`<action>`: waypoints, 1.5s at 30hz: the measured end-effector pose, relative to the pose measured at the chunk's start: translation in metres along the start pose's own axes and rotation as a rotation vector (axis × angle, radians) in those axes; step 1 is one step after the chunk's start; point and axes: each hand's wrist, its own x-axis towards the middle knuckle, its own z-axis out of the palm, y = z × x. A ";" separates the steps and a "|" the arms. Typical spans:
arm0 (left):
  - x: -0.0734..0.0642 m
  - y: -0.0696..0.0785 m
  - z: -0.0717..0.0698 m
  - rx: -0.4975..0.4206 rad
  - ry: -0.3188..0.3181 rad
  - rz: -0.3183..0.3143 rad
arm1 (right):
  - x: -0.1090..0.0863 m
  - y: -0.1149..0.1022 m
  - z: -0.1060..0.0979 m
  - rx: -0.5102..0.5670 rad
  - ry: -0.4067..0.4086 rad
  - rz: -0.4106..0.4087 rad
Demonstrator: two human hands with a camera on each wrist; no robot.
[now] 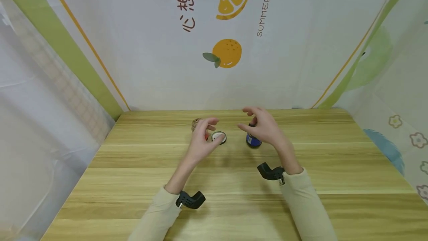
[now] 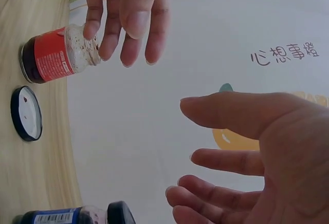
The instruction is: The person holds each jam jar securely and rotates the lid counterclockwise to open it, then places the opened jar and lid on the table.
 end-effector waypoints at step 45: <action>0.010 -0.010 0.061 -0.069 -0.170 -0.151 | 0.000 0.065 -0.017 -0.054 -0.173 0.014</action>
